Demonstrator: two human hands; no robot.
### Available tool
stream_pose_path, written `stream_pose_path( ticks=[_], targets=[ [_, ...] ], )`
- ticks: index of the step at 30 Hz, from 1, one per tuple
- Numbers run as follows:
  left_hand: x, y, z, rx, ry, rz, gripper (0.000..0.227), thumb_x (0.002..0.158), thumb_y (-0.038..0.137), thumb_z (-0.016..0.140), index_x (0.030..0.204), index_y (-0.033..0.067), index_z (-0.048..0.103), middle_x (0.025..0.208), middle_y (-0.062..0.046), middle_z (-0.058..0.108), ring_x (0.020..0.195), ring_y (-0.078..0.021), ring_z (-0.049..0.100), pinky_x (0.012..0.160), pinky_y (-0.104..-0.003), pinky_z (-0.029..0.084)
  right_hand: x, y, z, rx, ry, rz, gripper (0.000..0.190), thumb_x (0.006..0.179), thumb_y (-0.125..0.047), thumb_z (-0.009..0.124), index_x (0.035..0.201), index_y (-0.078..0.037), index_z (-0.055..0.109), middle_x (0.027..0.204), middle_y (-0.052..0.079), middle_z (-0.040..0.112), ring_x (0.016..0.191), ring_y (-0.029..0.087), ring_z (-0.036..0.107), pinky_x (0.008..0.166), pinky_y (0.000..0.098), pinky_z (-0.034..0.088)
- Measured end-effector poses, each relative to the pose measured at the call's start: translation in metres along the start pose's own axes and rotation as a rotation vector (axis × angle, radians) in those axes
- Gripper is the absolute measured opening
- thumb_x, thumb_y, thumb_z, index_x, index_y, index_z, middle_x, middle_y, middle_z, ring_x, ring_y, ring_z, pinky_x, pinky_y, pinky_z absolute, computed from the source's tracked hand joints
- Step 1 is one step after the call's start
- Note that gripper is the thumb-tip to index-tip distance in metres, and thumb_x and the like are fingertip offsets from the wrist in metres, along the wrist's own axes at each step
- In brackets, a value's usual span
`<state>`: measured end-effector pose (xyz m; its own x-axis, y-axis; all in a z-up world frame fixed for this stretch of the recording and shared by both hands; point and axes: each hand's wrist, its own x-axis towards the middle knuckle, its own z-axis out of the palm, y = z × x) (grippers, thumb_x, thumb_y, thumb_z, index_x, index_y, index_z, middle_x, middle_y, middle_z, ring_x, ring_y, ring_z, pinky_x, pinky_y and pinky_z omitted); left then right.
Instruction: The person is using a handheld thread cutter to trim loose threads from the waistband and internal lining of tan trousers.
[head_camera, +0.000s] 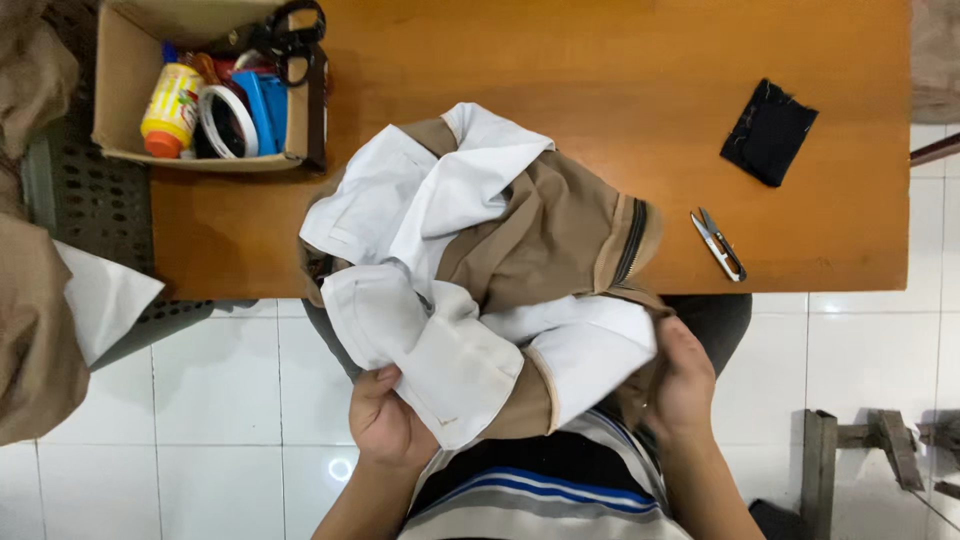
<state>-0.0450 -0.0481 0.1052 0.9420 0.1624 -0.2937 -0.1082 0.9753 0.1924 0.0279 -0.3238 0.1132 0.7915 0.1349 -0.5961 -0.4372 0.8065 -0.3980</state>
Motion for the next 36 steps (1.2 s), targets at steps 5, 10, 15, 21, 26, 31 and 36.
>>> stream_pose_path(
  ticks=[5, 10, 15, 21, 26, 31, 36],
  targets=[
    [0.009, -0.008, 0.011, 0.119, 0.205, -0.074, 0.058, 0.083, 0.006, 0.061, 0.141, 0.0013, 0.056, 0.130, -0.017, 0.068, 0.124, -0.0347, 0.061, 0.112, -0.049, 0.045, -0.008, -0.022, 0.008, -1.386, -0.039, -1.156, 0.027, 0.105, -0.001, 0.059, 0.132, 0.005, 0.059, 0.128, 0.023, 0.062, 0.125, 0.035, 0.057, 0.109, 0.0421, 0.051],
    [0.013, -0.021, 0.019, 0.189, 0.151, -0.080, 0.061, 0.085, 0.004, 0.064, 0.145, -0.0005, 0.052, 0.133, -0.018, 0.066, 0.127, -0.0347, 0.059, 0.112, -0.051, 0.046, 0.004, -0.044, 0.047, -1.771, -0.441, -1.205, 0.018, 0.098, -0.026, 0.069, 0.113, -0.022, 0.077, 0.136, 0.014, 0.061, 0.121, 0.034, 0.055, 0.105, 0.0438, 0.043],
    [0.017, -0.025, 0.031, 0.182, 0.088, 0.012, 0.055, 0.088, 0.001, 0.063, 0.143, 0.0002, 0.054, 0.135, -0.018, 0.065, 0.131, -0.0336, 0.057, 0.116, -0.050, 0.041, 0.021, -0.045, 0.044, -1.570, -0.519, -1.153, 0.005, 0.092, -0.013, 0.075, 0.089, -0.016, 0.079, 0.111, 0.007, 0.071, 0.104, 0.030, 0.064, 0.097, 0.0412, 0.052],
    [0.012, -0.024, 0.024, 0.236, -0.254, -0.038, 0.068, 0.099, -0.007, 0.058, 0.158, 0.0212, 0.039, 0.155, -0.008, 0.049, 0.145, -0.0318, 0.042, 0.123, -0.059, 0.032, 0.027, -0.061, -0.013, -1.184, -0.216, -0.949, 0.011, 0.105, -0.007, 0.064, 0.094, -0.005, 0.063, 0.094, 0.010, 0.065, 0.098, 0.026, 0.064, 0.100, 0.0393, 0.057],
    [0.017, -0.031, 0.063, 0.443, -0.237, -0.133, 0.099, 0.085, -0.024, 0.058, 0.156, 0.0327, 0.018, 0.151, -0.009, 0.038, 0.128, -0.0239, 0.046, 0.094, -0.038, 0.051, 0.028, -0.081, -0.022, -1.138, 0.387, -0.771, 0.086, 0.111, -0.064, 0.010, 0.085, -0.008, 0.070, 0.096, 0.008, 0.074, 0.101, 0.020, 0.074, 0.103, 0.0272, 0.057],
    [0.020, -0.032, 0.092, 0.704, -0.228, -0.068, 0.108, 0.082, -0.019, 0.068, 0.160, 0.0236, 0.007, 0.123, -0.008, 0.052, 0.102, -0.0164, 0.057, 0.087, -0.032, 0.054, 0.075, -0.089, -0.077, -1.924, 0.223, -1.164, 0.047, 0.106, -0.002, 0.056, 0.153, 0.002, 0.052, 0.154, 0.027, 0.051, 0.141, 0.045, 0.046, 0.115, 0.0534, 0.037],
    [0.009, -0.029, 0.125, 0.857, -0.190, -0.047, 0.092, 0.082, -0.013, 0.070, 0.152, 0.0124, 0.017, 0.133, -0.022, 0.060, 0.113, -0.0219, 0.064, 0.092, -0.032, 0.057, 0.097, -0.074, -0.105, -2.229, 0.211, -1.169, 0.044, 0.112, -0.021, 0.051, 0.150, -0.002, 0.061, 0.154, 0.023, 0.058, 0.142, 0.052, 0.047, 0.113, 0.0562, 0.042]
  ],
)
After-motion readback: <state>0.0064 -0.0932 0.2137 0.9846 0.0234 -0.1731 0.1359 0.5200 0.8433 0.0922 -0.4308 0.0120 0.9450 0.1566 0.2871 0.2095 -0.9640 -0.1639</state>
